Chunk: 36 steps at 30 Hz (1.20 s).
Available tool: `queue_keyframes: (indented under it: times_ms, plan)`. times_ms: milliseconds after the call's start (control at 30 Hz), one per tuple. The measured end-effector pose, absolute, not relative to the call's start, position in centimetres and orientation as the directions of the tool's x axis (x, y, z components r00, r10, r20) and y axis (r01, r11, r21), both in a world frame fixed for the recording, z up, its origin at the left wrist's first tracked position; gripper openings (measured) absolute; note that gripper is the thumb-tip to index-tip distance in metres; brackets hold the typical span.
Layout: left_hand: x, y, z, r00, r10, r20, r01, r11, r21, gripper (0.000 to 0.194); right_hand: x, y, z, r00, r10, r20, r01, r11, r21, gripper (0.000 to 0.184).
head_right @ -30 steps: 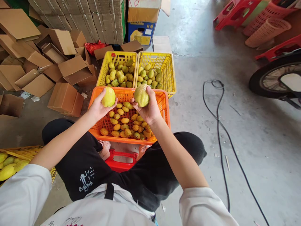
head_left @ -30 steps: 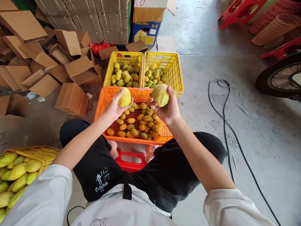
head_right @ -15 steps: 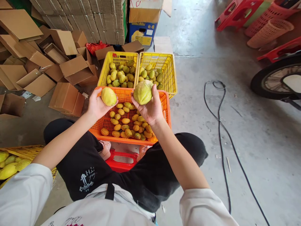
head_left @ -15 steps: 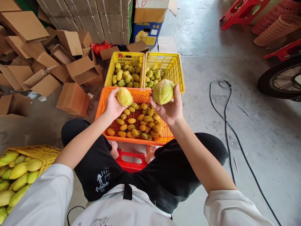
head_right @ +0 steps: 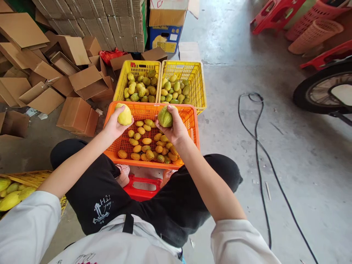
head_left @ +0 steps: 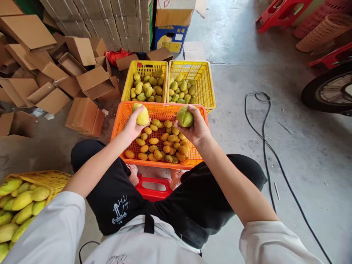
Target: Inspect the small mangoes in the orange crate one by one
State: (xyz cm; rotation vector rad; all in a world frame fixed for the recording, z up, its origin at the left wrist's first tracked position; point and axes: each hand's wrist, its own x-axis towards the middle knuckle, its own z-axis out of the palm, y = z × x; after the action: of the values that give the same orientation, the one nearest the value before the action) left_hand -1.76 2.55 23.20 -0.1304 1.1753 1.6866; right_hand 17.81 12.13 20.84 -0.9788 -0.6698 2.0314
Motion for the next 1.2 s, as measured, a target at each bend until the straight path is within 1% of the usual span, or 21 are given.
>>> queue_keyframes:
  times_ms: [100,267,300,433,533,633,733,867,967,1067,1100,1200]
  plan:
    - [-1.5,2.7,23.3,-0.464,0.67,-0.579,-0.766,0.024,0.642,0.026,17.7,12.1,20.6,-0.424,0.798,-0.428,-0.393,-0.588,-0.707,0.045]
    - [-1.5,2.9,23.5,-0.449,0.703,-0.553,-0.75,0.04,0.66,0.02,17.8,12.0,20.5,-0.454,0.797,-0.399,-0.386,-0.58,-0.718,0.044]
    - [-1.6,2.9,23.5,-0.443,0.709,-0.549,-0.752,0.04,0.658,0.02,17.9,12.0,20.6,-0.46,0.802,-0.381,-0.403,-0.57,-0.716,0.043]
    - [-2.2,2.8,24.0,-0.408,0.741,-0.533,-0.792,0.002,0.61,0.032,18.3,12.7,21.2,-0.472,0.835,-0.283,-0.525,-0.524,-0.67,0.033]
    - [-2.4,2.8,24.3,-0.4,0.76,-0.512,-0.811,-0.033,0.585,0.026,18.4,13.2,21.7,-0.471,0.851,-0.232,-0.575,-0.495,-0.651,0.033]
    - [-2.3,2.8,24.6,-0.393,0.772,-0.501,-0.807,-0.028,0.589,0.022,18.3,13.1,21.9,-0.476,0.851,-0.224,-0.553,-0.487,-0.676,0.038]
    - [-1.9,2.8,24.8,-0.404,0.778,-0.48,-0.782,-0.022,0.622,0.015,18.1,12.5,21.9,-0.456,0.852,-0.256,-0.524,-0.49,-0.697,0.044]
    - [-1.6,2.7,24.6,-0.45,0.753,-0.48,-0.732,-0.003,0.681,0.006,17.8,11.8,21.3,-0.465,0.841,-0.276,-0.48,-0.502,-0.72,0.042]
    - [-1.6,2.6,24.1,-0.471,0.736,-0.487,-0.7,0.025,0.714,0.01,17.6,11.7,20.7,-0.514,0.808,-0.289,-0.424,-0.532,-0.733,0.046]
    - [-1.7,2.4,23.7,-0.397,0.793,-0.462,-0.679,0.084,0.729,0.009,17.4,12.0,20.3,-0.53,0.787,-0.316,-0.384,-0.555,-0.738,0.051]
    - [-1.7,2.3,23.7,-0.357,0.817,-0.453,-0.672,0.113,0.732,0.014,17.5,12.1,20.2,-0.53,0.785,-0.32,-0.376,-0.557,-0.741,0.053]
    - [-1.6,2.0,23.8,-0.266,0.852,-0.451,-0.65,0.188,0.737,0.036,17.6,12.3,20.1,-0.524,0.795,-0.305,-0.371,-0.536,-0.758,0.053]
